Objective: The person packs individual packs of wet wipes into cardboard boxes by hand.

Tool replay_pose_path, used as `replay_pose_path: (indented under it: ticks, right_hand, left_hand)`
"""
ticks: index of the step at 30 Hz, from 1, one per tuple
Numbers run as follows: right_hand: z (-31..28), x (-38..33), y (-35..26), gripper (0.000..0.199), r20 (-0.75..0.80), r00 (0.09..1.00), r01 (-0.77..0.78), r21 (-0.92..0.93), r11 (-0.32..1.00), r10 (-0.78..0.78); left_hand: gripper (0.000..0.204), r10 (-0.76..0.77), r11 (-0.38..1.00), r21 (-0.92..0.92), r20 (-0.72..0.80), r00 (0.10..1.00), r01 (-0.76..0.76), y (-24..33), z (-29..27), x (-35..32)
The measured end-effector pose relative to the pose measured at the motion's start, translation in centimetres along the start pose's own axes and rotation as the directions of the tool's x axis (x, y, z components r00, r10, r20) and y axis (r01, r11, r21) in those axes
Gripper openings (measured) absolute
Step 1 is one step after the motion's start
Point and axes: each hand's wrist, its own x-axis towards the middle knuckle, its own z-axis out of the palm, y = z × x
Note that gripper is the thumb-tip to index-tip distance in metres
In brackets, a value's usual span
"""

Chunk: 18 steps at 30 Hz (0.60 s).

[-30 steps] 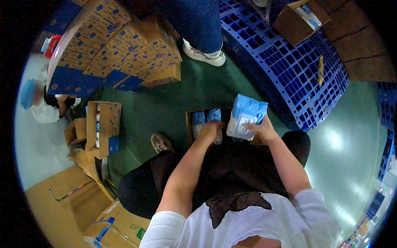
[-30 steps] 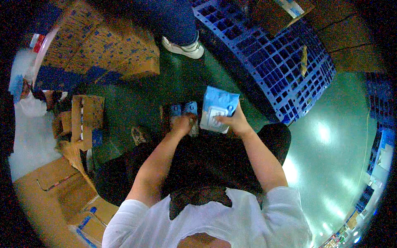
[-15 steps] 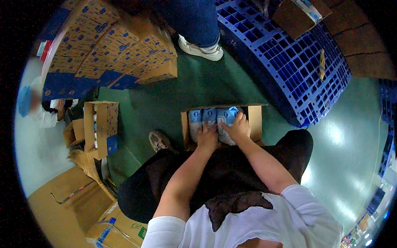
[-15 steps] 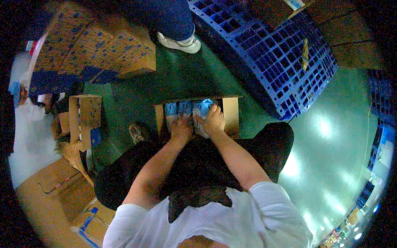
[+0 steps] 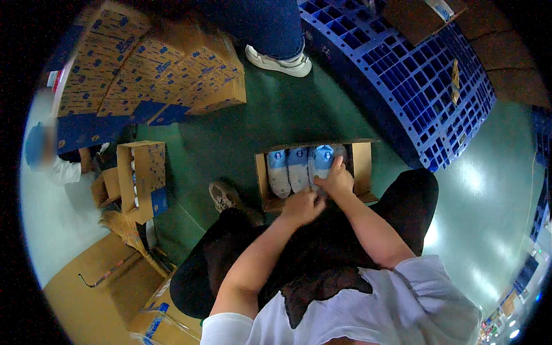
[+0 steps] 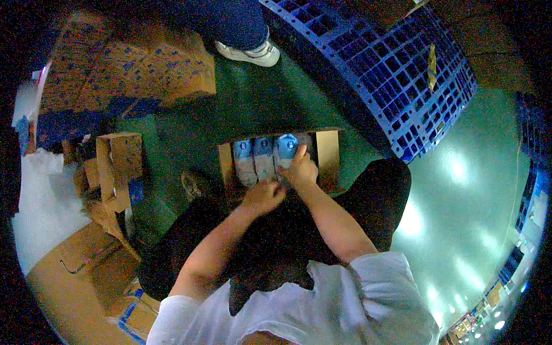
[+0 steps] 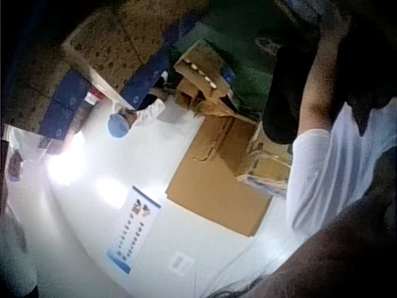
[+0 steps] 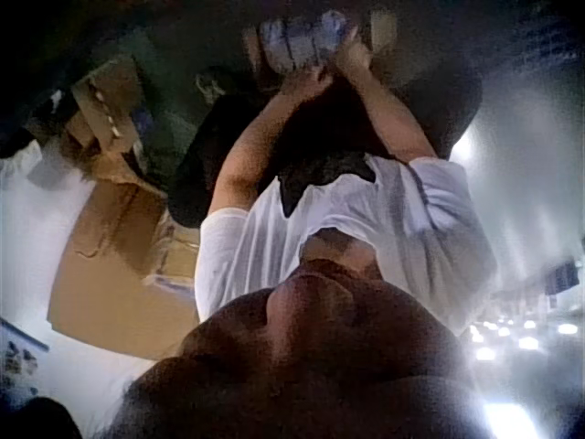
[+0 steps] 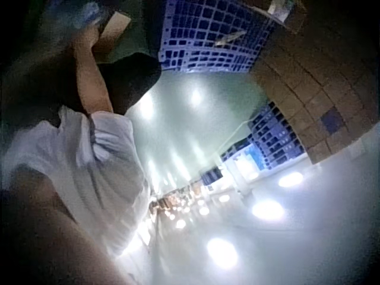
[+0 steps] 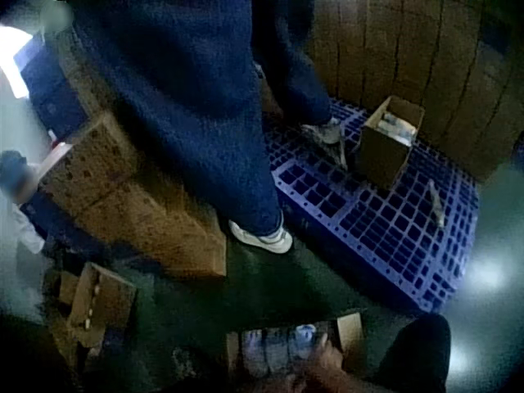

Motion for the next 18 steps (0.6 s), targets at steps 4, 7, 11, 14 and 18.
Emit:
replay_pose_path:
  ticks: [4, 7, 11, 14, 18]
  right_hand:
    - [-0.3, 0.1, 0.0, 0.079, -0.083, 0.995, 0.061, 0.01, 0.998, -0.06]
    - [-0.7, 0.1, 0.3, 0.079, -0.067, 0.996, 0.059, 0.017, 0.998, -0.058]
    - [-0.4, 0.4, -0.2, 0.078, -0.021, 0.999, 0.033, -0.015, 0.999, -0.034]
    - [1.7, 1.4, -0.6, 0.077, -0.043, 0.997, 0.059, -0.048, 0.997, -0.061]
    - [2.1, 2.3, -1.3, 0.077, -0.03, 0.998, 0.044, -0.088, 0.995, -0.047]
  left_hand:
    - [0.048, 0.25, 0.85, 0.524, -0.317, 0.915, -0.051, -4.7, -0.1, 3.7]
    - [0.058, 0.237, 0.757, 0.652, -0.215, 0.947, -0.042, -5.3, -1.0, 4.0]
    - [0.06, 0.175, 0.704, 0.708, -0.239, 0.955, 0.048, -5.9, 0.1, 4.1]
    - [0.06, 0.181, 0.68, 0.732, -0.232, 0.956, 0.049, -5.7, 0.1, 3.9]
    - [0.057, 0.207, 0.738, 0.674, -0.285, 0.936, 0.042, -4.8, 0.2, 3.7]
